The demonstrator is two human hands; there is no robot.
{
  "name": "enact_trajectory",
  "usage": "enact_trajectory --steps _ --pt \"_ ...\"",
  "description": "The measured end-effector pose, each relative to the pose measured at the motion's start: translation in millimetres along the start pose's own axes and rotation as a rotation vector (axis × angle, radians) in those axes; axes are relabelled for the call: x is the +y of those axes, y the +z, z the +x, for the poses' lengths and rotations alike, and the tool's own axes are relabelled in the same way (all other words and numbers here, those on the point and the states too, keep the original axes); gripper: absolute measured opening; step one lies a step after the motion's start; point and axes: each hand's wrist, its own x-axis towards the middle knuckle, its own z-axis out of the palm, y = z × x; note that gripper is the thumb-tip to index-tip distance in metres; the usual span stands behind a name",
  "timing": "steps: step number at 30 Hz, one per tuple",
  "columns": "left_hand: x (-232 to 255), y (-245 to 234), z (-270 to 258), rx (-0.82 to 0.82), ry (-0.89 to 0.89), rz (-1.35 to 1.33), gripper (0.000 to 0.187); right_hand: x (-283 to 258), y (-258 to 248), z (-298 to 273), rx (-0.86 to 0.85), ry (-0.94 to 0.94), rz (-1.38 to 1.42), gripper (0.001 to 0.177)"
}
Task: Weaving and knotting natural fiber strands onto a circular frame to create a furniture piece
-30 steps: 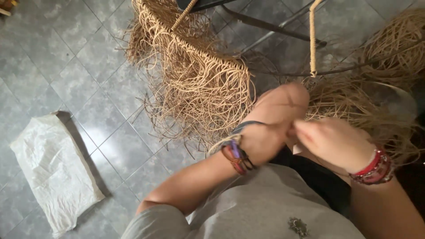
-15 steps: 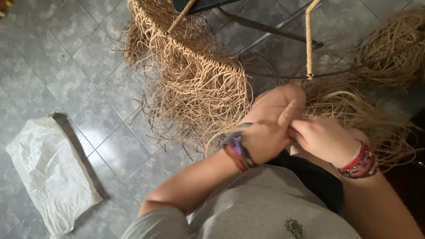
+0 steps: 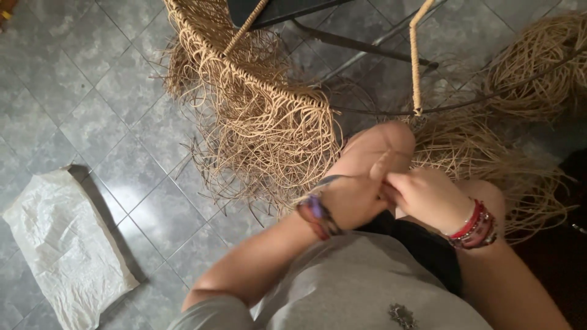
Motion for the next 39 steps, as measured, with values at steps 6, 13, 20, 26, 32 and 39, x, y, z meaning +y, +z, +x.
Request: enact_trajectory --steps 6,13,20,26,32,39 --pt "-121.0 34.0 -38.8 0.023 0.225 0.475 0.034 10.5 -41.7 -12.0 -0.113 0.067 0.198 0.020" --pt "-107.4 -36.9 -37.1 0.034 -0.304 0.643 0.030 38.6 -31.8 -23.4 -0.063 0.215 0.216 0.019" --pt "-120.8 -58.7 -44.8 0.055 -0.342 0.711 0.029 46.9 -10.3 -15.8 -0.069 0.273 -0.094 0.016" --pt "-128.1 -60.3 -47.9 0.102 -0.332 0.704 0.031 49.4 7.8 2.8 0.041 0.194 -0.169 0.009" --pt "-129.3 -89.3 -60.6 -0.066 -0.374 0.396 0.033 59.2 28.4 7.4 0.254 -0.034 -0.048 0.020" --pt "-102.5 -80.5 -51.4 0.274 -0.123 0.388 0.072 39.7 -8.9 28.1 0.285 -0.225 0.203 0.035"
